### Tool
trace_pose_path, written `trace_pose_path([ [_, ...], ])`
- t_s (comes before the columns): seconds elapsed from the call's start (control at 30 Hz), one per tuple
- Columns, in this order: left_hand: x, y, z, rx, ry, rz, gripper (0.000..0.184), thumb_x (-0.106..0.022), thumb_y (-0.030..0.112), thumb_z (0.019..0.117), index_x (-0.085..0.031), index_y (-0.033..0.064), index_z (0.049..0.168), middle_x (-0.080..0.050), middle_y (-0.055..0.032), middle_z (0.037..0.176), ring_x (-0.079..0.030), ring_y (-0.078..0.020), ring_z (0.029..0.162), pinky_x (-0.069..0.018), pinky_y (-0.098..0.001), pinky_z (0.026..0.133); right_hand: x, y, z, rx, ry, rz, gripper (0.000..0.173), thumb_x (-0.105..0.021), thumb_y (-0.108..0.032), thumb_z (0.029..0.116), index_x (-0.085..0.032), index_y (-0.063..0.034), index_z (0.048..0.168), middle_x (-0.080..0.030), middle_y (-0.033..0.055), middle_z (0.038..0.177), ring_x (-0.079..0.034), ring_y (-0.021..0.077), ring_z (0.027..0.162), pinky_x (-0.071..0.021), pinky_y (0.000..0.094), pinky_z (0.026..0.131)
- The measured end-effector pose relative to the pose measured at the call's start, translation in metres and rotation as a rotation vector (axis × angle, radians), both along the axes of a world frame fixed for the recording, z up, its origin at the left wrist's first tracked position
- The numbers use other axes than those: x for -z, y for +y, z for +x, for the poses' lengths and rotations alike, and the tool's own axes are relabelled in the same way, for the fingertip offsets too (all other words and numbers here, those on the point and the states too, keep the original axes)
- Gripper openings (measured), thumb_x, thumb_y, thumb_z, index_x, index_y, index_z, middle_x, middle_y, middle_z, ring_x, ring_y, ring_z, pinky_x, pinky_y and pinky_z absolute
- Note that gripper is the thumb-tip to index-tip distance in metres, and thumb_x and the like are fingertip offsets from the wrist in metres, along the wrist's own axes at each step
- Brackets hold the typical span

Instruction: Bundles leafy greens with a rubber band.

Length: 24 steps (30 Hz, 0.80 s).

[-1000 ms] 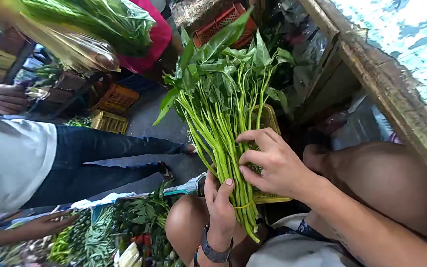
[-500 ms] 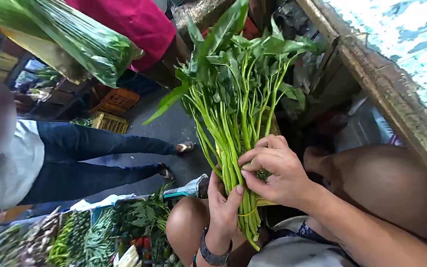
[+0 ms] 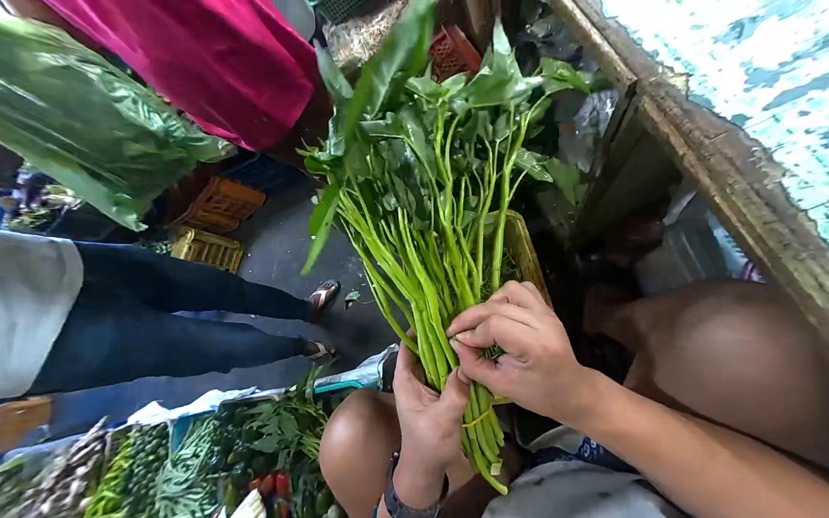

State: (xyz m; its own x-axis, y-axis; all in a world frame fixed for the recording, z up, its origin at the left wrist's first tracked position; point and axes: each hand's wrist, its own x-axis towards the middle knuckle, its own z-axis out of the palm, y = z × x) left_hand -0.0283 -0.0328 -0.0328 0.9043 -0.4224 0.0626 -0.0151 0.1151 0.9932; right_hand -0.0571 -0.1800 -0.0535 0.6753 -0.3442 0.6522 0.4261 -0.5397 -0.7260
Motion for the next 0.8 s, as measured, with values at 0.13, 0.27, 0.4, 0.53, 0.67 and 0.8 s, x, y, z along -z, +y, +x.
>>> trace_pose_path([
  [0.13, -0.004, 0.002, 0.007, -0.052, 0.023, 0.003, 0.065, -0.078, 0.019, 0.0866, -0.043, -0.0098, 0.133, -0.069, -0.009, 0.109, -0.071, -0.0113, 0.097, -0.0606, -0.0279, 0.087, -0.004, -0.002, -0.002, -0.121, -0.01, -0.001, 0.009, -0.072, -0.016, 0.09, -0.069, -0.0149, 0.082, -0.076, -0.0037, 0.095, -0.064, 0.0095, 0.089, -0.0469, 0.0298, 0.085],
  [0.27, -0.004, 0.004, 0.007, -0.087, 0.027, 0.025, 0.065, -0.077, 0.016, 0.0869, -0.041, -0.0097, 0.134, -0.068, -0.0103, 0.108, -0.072, -0.0133, 0.094, -0.0625, -0.0294, 0.084, -0.024, -0.037, -0.009, -0.273, 0.195, 0.025, 0.006, -0.07, -0.02, 0.0876, -0.069, -0.0162, 0.083, -0.072, -0.0081, 0.089, -0.064, 0.0029, 0.09, -0.0521, 0.0234, 0.081],
  [0.4, -0.003, 0.002, 0.001, -0.122, 0.019, 0.089, 0.066, -0.072, 0.008, 0.0853, -0.037, -0.0102, 0.138, -0.067, -0.0134, 0.11, -0.073, -0.0185, 0.091, -0.0654, -0.0344, 0.077, -0.027, -0.072, -0.012, -0.28, 0.704, -0.317, 0.028, -0.073, -0.044, 0.0903, -0.073, -0.0165, 0.093, -0.069, 0.0002, 0.092, -0.065, 0.0181, 0.087, -0.0546, 0.0456, 0.08],
  [0.53, 0.0, -0.001, -0.003, -0.119, -0.02, 0.171, 0.067, -0.072, 0.009, 0.0848, -0.038, -0.0103, 0.139, -0.067, -0.0135, 0.11, -0.073, -0.019, 0.091, -0.0657, -0.0349, 0.076, -0.022, -0.065, -0.006, 0.019, 0.549, -0.24, 0.034, -0.069, -0.049, 0.0927, -0.073, -0.0171, 0.08, -0.07, -0.0006, 0.09, -0.067, 0.0161, 0.085, -0.0557, 0.0403, 0.074],
  [0.67, 0.004, -0.003, -0.006, -0.097, -0.116, 0.259, 0.071, -0.074, 0.012, 0.0837, -0.037, -0.012, 0.139, -0.067, -0.0122, 0.11, -0.073, -0.0159, 0.091, -0.0656, -0.0323, 0.077, -0.025, -0.057, -0.001, 0.076, 0.269, -0.15, 0.02, -0.069, -0.033, 0.0967, -0.074, -0.0153, 0.091, -0.067, 0.0047, 0.11, -0.066, 0.0126, 0.091, -0.0579, 0.0286, 0.074],
  [0.8, 0.009, -0.006, -0.011, -0.064, -0.242, 0.307, 0.073, -0.077, 0.014, 0.0824, -0.038, -0.0133, 0.138, -0.067, -0.0102, 0.111, -0.072, -0.0112, 0.096, -0.0639, -0.0274, 0.081, -0.017, -0.056, 0.008, 0.075, 0.202, -0.293, 0.029, -0.064, -0.023, 0.1012, -0.072, -0.0173, 0.129, -0.058, 0.0156, 0.14, -0.067, 0.0255, 0.1, -0.0584, 0.0404, 0.083],
])
